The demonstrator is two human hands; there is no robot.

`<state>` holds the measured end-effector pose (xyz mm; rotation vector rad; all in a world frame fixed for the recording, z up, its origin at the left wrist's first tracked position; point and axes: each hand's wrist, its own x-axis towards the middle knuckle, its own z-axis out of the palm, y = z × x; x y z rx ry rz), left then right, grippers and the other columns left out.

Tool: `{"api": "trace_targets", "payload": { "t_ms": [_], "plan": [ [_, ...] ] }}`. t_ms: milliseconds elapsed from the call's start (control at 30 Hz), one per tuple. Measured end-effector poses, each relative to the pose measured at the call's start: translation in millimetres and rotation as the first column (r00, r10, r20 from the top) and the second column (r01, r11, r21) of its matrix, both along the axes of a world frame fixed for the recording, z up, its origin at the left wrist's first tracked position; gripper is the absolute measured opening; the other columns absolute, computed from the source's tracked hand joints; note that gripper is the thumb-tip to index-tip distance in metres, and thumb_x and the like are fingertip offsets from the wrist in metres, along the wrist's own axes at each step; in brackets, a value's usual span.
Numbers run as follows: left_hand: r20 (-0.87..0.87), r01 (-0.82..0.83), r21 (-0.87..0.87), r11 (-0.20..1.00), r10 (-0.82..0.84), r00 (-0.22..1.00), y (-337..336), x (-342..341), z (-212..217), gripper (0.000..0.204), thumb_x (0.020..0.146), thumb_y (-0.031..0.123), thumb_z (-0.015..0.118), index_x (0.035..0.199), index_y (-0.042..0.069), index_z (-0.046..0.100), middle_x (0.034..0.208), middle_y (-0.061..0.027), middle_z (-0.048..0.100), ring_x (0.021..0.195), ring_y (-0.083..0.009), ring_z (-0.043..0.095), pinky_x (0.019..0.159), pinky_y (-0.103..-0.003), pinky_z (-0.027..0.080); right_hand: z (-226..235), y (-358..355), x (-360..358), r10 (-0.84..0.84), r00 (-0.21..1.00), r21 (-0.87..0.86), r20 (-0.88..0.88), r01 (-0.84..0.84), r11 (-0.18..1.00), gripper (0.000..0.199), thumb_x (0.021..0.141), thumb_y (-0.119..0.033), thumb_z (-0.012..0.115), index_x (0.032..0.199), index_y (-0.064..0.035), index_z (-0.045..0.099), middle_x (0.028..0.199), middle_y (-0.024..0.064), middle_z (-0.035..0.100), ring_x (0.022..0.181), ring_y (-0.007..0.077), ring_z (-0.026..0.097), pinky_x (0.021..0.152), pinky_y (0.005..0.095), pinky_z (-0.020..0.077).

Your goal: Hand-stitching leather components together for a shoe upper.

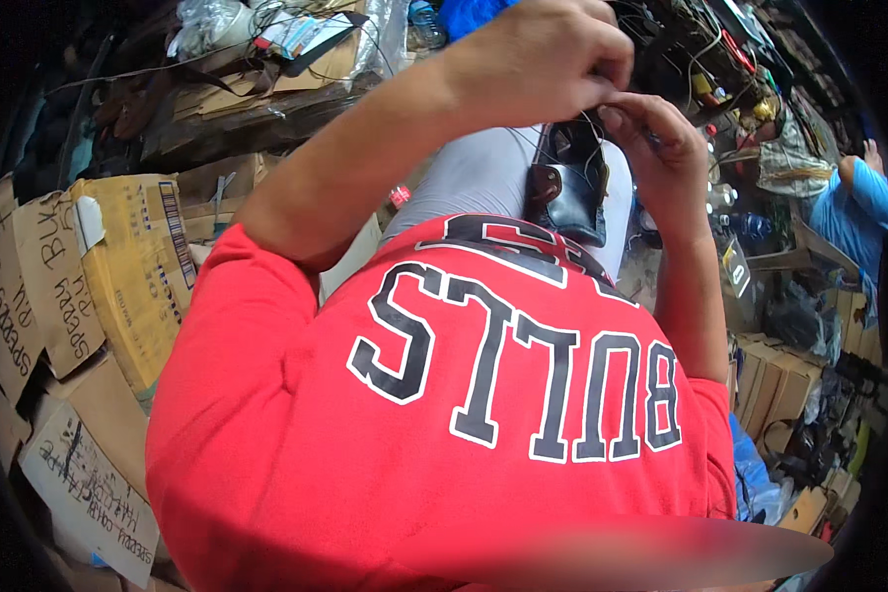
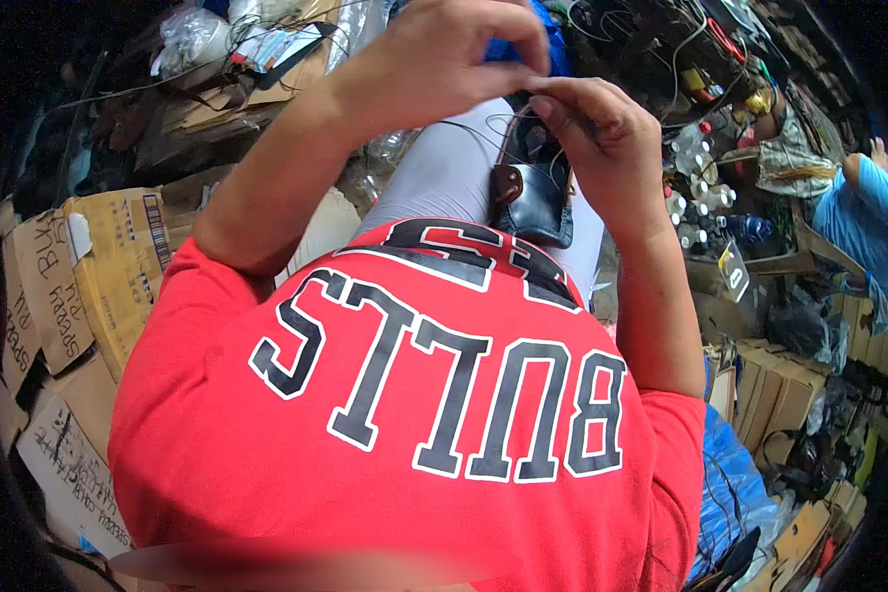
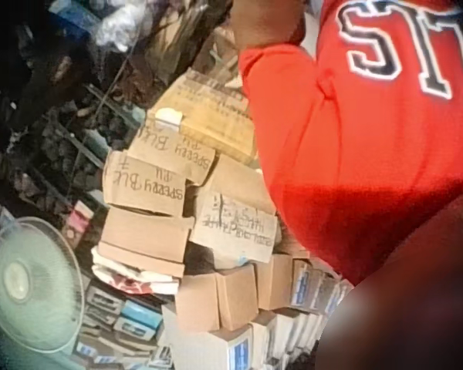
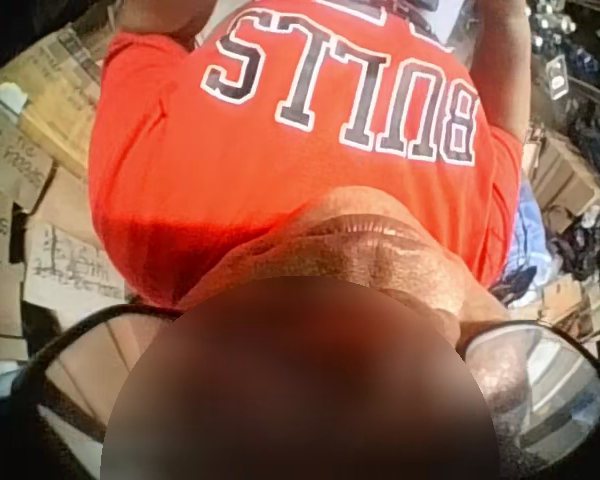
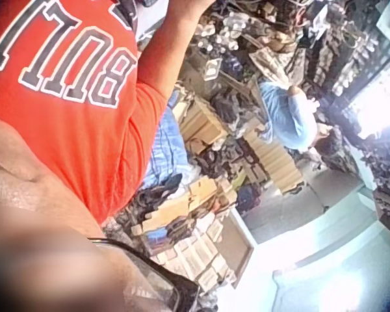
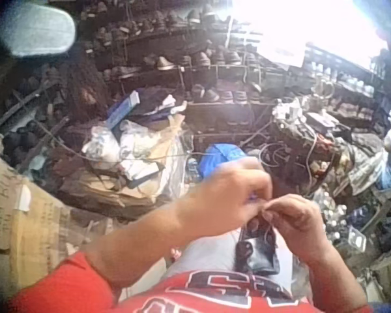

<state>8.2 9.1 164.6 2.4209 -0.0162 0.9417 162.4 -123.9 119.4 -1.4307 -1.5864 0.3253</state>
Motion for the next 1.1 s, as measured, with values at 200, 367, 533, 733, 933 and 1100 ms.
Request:
{"api": "trace_targets", "payload": {
  "t_ms": [200,367,533,733,933,1100],
  "plan": [
    [-0.12,-0.145,0.051,0.988,0.15,0.981,10.2,25.2,-93.7,0.05,0.073,0.029,0.075,0.116,0.01,0.059,0.118,-0.0119,0.055,0.106,-0.0259,0.056,0.087,-0.037,0.047,10.9,-47.6,59.4,-0.269,0.883,0.053,-0.385,0.312,0.949,0.018,0.09,-0.008,0.053,0.103,0.0021,0.06,0.096,0.0078,0.064,0.089,0.0171,0.062,0.081,0.0313,0.0493],
    [-0.774,-0.002,0.1,0.995,0.079,0.628,-0.2,0.8,-157.6,0.043,0.083,0.044,0.06,0.108,0.009,0.062,0.138,-0.0133,0.039,0.13,-0.035,0.031,0.096,-0.062,0.03,11.1,-145.0,203.5,-0.091,0.727,0.096,-0.681,0.211,0.973,0.03,0.094,-0.012,0.051,0.121,-0.0002,0.055,0.094,0.0024,0.06,0.087,0.0135,0.057,0.078,0.031,0.0485],
    [-0.638,0.126,-0.463,0.877,-0.429,0.64,-1.9,-5.2,-49.2,0.031,0.089,0.033,0.056,0.087,0.003,0.064,0.068,-0.0117,0.062,0.065,-0.0265,0.062,0.063,-0.037,0.047,11.1,-46.0,67.1,-0.259,0.937,-0.483,-0.235,0.119,0.868,0.034,0.089,-0.008,0.051,0.123,-0.0063,0.057,0.099,0.0015,0.061,0.078,0.0076,0.052,0.071,0.0199,0.0407],
    [-0.303,0.122,-0.179,0.976,-0.173,0.937,-7.0,2.4,22.5,0.022,0.078,0.024,0.067,0.077,0.002,0.064,0.062,-0.0139,0.058,0.06,-0.0282,0.06,0.057,-0.036,0.045,47.4,-14.6,23.0,0.46,0.846,-0.68,-0.269,-0.505,0.532,0.016,0.078,-0.008,0.067,0.091,0.001,0.065,0.077,0.0049,0.062,0.075,0.0142,0.057,0.069,0.0286,0.045],
    [-0.245,0.128,-0.307,0.943,-0.209,0.947,-16.7,20.3,-8.8,0.02,0.078,0.022,0.068,0.087,0.005,0.068,0.081,-0.0125,0.064,0.076,-0.0268,0.063,0.068,-0.036,0.049,58.9,-69.8,42.8,0.115,0.705,-0.421,0.699,0.276,0.864,0.015,0.067,0.001,0.066,0.082,-0.0025,0.066,0.078,0.0117,0.06,0.079,0.0306,0.058,0.071,0.0379,0.0466],
    [-0.093,0.206,-0.17,0.964,-0.224,0.97,-27.1,85.8,-58.5,0.024,0.081,0.015,0.063,0.104,0.013,0.069,0.102,-0.0113,0.066,0.09,-0.0254,0.065,0.079,-0.031,0.05,37.0,-62.8,37.0,-0.224,0.563,0.196,0.796,0.112,0.974,0.018,0.075,0.0,0.067,0.092,-0.0077,0.068,0.09,0.0066,0.064,0.086,0.025,0.061,0.081,0.0371,0.0476]
  ]
}}
